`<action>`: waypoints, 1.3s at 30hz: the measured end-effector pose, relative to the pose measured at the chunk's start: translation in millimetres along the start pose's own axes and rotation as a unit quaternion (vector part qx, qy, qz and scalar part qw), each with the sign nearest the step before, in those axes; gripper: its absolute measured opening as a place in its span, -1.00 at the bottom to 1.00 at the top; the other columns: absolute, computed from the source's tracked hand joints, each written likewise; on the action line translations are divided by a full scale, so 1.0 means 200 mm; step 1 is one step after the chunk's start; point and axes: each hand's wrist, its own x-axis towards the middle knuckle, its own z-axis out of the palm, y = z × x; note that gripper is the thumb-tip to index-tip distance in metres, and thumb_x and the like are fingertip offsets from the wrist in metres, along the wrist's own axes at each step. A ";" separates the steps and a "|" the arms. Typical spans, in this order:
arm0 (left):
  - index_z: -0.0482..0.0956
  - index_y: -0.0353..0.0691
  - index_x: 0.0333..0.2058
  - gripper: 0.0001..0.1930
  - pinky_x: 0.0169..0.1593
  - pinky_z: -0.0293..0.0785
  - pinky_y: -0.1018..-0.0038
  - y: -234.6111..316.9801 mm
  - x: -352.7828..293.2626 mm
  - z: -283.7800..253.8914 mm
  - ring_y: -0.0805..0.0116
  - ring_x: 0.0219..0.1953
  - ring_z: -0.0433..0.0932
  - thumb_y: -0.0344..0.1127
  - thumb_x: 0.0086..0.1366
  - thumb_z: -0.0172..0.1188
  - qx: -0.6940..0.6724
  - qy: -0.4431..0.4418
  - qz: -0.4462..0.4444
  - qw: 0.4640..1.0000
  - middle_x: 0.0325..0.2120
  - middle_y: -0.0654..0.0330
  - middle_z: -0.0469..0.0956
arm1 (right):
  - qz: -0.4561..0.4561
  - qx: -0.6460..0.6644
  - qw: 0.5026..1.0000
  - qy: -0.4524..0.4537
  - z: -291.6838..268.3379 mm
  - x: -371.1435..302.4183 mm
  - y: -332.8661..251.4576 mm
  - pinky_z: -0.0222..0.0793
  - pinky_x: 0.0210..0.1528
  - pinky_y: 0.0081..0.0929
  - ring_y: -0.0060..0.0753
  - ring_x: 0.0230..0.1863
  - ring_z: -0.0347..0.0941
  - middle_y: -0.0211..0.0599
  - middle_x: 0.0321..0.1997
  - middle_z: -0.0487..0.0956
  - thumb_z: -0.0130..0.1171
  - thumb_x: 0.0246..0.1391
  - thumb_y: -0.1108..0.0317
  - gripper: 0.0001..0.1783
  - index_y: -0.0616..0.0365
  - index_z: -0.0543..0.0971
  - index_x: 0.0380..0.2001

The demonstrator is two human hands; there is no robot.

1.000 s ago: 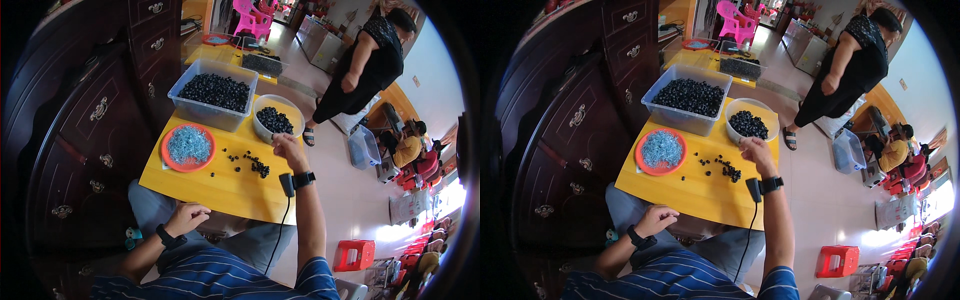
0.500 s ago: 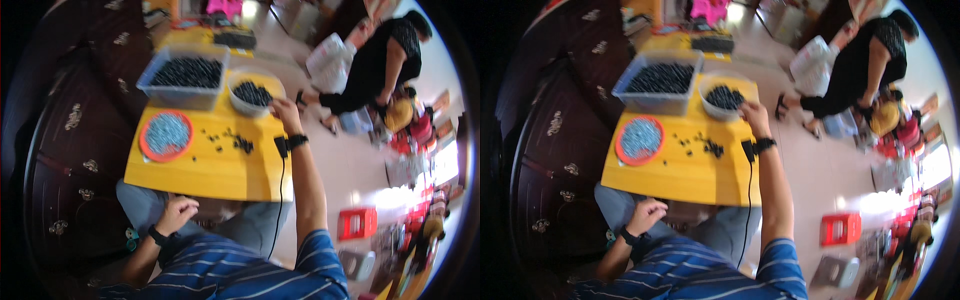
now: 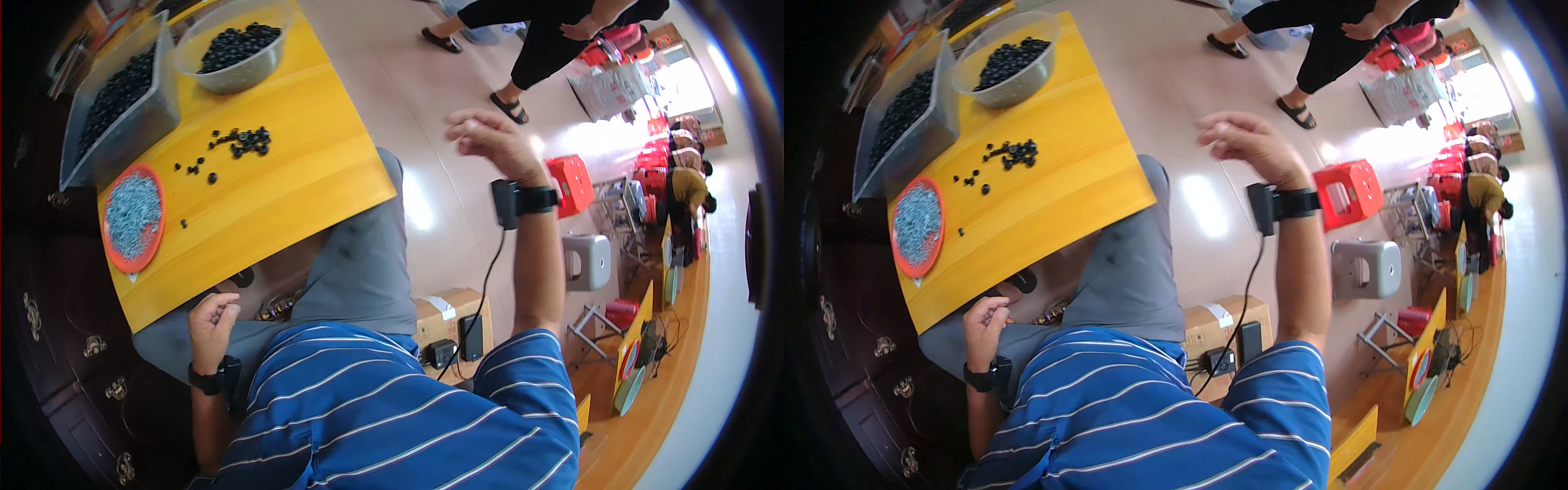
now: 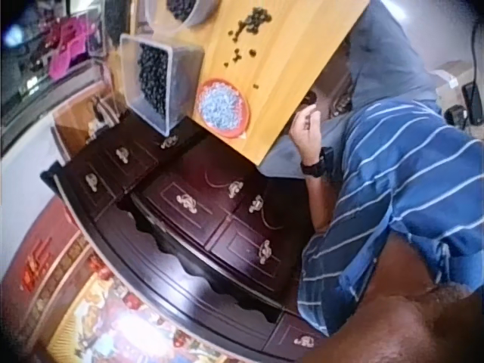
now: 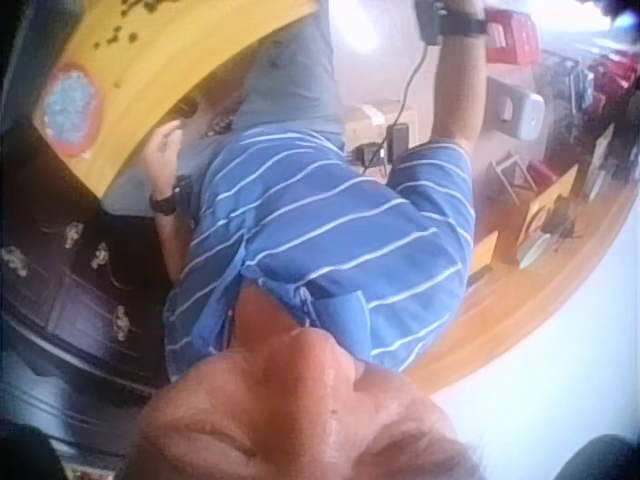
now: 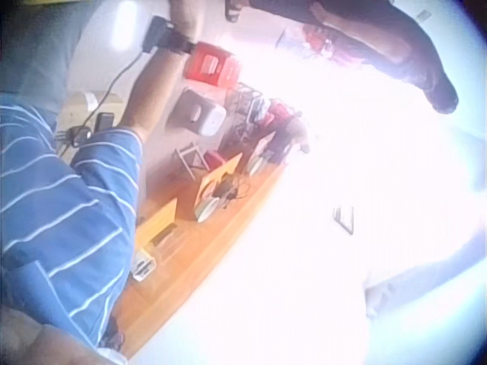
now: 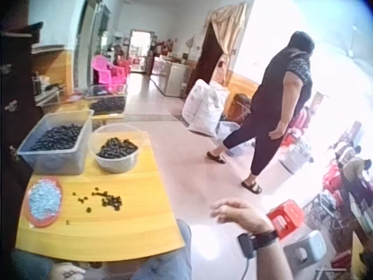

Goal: Assembling small black plastic components by hand at a workbench using a manual foot-pedal fixture.

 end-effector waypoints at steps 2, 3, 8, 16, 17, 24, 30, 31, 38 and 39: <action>0.60 -0.40 -0.25 -0.86 -0.38 0.32 0.68 0.00 0.01 0.00 0.64 -0.50 0.38 -0.54 0.19 0.19 0.004 -0.010 -0.002 1.000 -0.52 0.33 0.46 | -0.016 0.014 0.997 0.079 -0.27 -0.10 0.04 0.47 -0.10 -0.61 -0.64 -0.30 0.51 -0.35 -0.19 0.63 0.13 0.22 0.24 -0.68 0.16 0.57 -0.03; 0.60 -0.41 -0.25 -0.86 -0.37 0.32 0.67 0.03 0.01 0.01 0.64 -0.50 0.38 -0.52 0.20 0.19 0.017 -0.023 -0.006 1.000 -0.52 0.32 0.47 | -0.013 0.026 0.991 0.133 -0.39 -0.15 0.03 0.46 -0.06 -0.59 -0.64 -0.28 0.51 -0.33 -0.16 0.63 0.12 0.23 0.25 -0.67 0.17 0.55 -0.01; 0.60 -0.40 -0.26 -0.85 -0.38 0.34 0.65 -0.01 0.00 0.05 0.62 -0.51 0.40 -0.49 0.20 0.21 0.060 -0.064 -0.034 0.996 -0.52 0.30 0.49 | -0.090 0.057 0.946 0.307 -0.85 -0.45 -0.07 0.45 -0.04 -0.57 -0.58 -0.26 0.49 -0.32 -0.14 0.60 0.10 0.24 0.22 -0.58 0.22 0.48 0.09; 0.62 -0.36 -0.27 -0.86 -0.38 0.41 0.57 0.04 0.00 0.18 0.50 -0.51 0.50 -0.50 0.16 0.22 0.110 -0.111 -0.002 0.988 -0.50 0.20 0.56 | 0.154 -0.484 0.855 0.103 -0.72 -0.59 1.07 0.47 -0.28 -0.37 -0.25 -0.36 0.58 -0.31 -0.38 0.66 0.21 0.07 0.08 -0.68 0.07 0.61 -0.25; 0.63 -0.34 -0.27 -0.85 -0.38 0.42 0.57 0.06 0.00 0.19 0.49 -0.51 0.50 -0.50 0.15 0.23 0.121 -0.117 0.003 0.986 -0.51 0.19 0.55 | 0.224 -0.493 0.840 0.042 -0.65 -0.63 1.31 0.47 -0.09 -0.27 -0.04 -0.20 0.58 -0.20 -0.24 0.67 0.28 0.01 0.03 -0.62 0.01 0.62 -0.18; 0.62 -0.36 -0.27 -0.84 -0.40 0.40 0.55 0.03 -0.04 0.17 0.46 -0.52 0.50 -0.48 0.15 0.23 0.145 -0.135 -0.005 0.980 -0.53 0.14 0.54 | 0.541 -0.391 0.737 0.105 -0.06 -0.98 1.91 0.28 0.28 -0.17 0.05 0.27 0.31 0.13 0.24 0.36 0.40 -0.26 -0.19 0.05 0.10 0.29 0.27; 0.62 -0.38 -0.26 -0.83 -0.39 0.40 0.54 0.04 -0.05 0.19 0.45 -0.52 0.50 -0.47 0.15 0.22 0.153 -0.148 0.002 0.977 -0.51 0.13 0.56 | 0.631 -0.284 0.712 0.120 -0.06 -1.16 2.01 0.28 0.30 -0.14 0.05 0.33 0.23 0.11 0.30 0.27 0.54 -0.41 -0.09 0.21 -0.02 0.17 0.34; 0.62 -0.38 -0.26 -0.83 -0.40 0.40 0.55 0.04 -0.05 0.20 0.45 -0.52 0.50 -0.47 0.15 0.22 0.151 -0.146 -0.004 0.978 -0.51 0.13 0.56 | 0.614 -0.285 0.727 0.115 -0.05 -1.18 1.97 0.27 0.31 -0.15 0.05 0.33 0.22 0.09 0.32 0.25 0.58 -0.48 -0.06 0.24 -0.09 0.18 0.34; 0.63 -0.37 -0.27 -0.83 -0.40 0.39 0.55 0.01 -0.05 0.24 0.44 -0.51 0.48 -0.47 0.14 0.22 0.133 -0.157 -0.007 0.979 -0.50 0.13 0.55 | 0.513 -0.301 0.797 0.103 -0.03 -1.32 2.04 0.30 0.29 -0.20 0.03 0.30 0.24 -0.04 0.27 0.30 0.61 -0.61 0.09 0.24 -0.18 0.25 0.31; 0.63 -0.37 -0.27 -0.83 -0.40 0.39 0.55 0.02 -0.05 0.23 0.44 -0.51 0.48 -0.47 0.14 0.22 0.133 -0.156 -0.008 0.979 -0.50 0.13 0.55 | 0.495 -0.319 0.800 0.114 0.01 -1.29 2.01 0.31 0.28 -0.21 0.03 0.28 0.25 -0.05 0.24 0.32 0.60 -0.60 0.11 0.20 -0.16 0.29 0.29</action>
